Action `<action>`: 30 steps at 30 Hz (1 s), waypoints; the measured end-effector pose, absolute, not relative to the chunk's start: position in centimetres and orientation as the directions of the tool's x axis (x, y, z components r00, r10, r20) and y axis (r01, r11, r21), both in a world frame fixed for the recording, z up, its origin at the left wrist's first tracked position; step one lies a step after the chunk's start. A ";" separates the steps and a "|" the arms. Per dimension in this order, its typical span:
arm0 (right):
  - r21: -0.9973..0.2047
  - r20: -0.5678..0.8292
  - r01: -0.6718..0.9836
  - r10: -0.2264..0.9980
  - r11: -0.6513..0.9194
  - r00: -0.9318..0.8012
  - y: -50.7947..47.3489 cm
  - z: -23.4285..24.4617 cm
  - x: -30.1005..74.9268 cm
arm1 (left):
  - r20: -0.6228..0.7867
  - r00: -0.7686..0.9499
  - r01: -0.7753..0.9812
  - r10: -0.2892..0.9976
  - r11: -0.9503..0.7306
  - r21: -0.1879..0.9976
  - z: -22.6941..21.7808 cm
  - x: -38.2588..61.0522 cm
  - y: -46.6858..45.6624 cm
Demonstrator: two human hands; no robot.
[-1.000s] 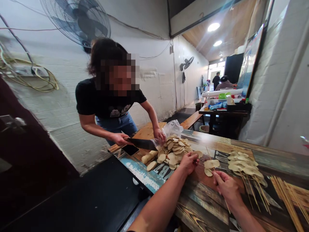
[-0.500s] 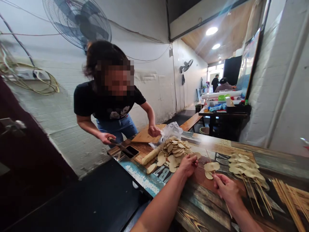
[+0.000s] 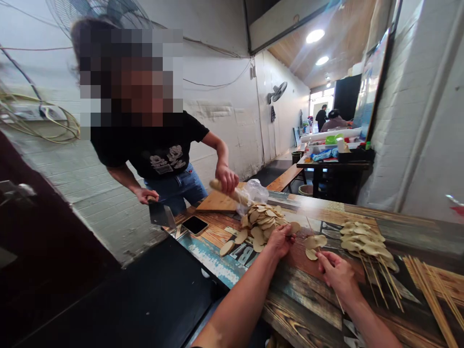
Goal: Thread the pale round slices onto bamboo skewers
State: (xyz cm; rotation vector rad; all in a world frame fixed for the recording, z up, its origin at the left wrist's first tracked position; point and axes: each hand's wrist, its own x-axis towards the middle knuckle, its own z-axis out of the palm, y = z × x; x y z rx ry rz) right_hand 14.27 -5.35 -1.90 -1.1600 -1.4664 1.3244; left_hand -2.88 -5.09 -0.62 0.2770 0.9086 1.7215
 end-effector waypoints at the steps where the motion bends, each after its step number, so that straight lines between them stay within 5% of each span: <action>1: -0.994 -0.001 0.104 0.972 0.024 -0.235 -5.3 -1.9 14.3 | -0.257 -0.360 -0.715 0.897 -0.089 0.694 -0.6 -2.9 -5.1; 19: -0.996 -0.020 0.094 0.962 0.006 -0.272 -5.5 -1.7 14.3 | -0.219 -0.354 -0.668 0.910 -0.082 0.740 -0.9 -2.5 -5.2; 30: -0.981 0.099 0.136 0.957 0.140 -0.273 -7.6 -1.5 14.6 | -0.239 -0.407 -0.651 0.881 -0.096 0.753 -0.5 -2.6 -5.4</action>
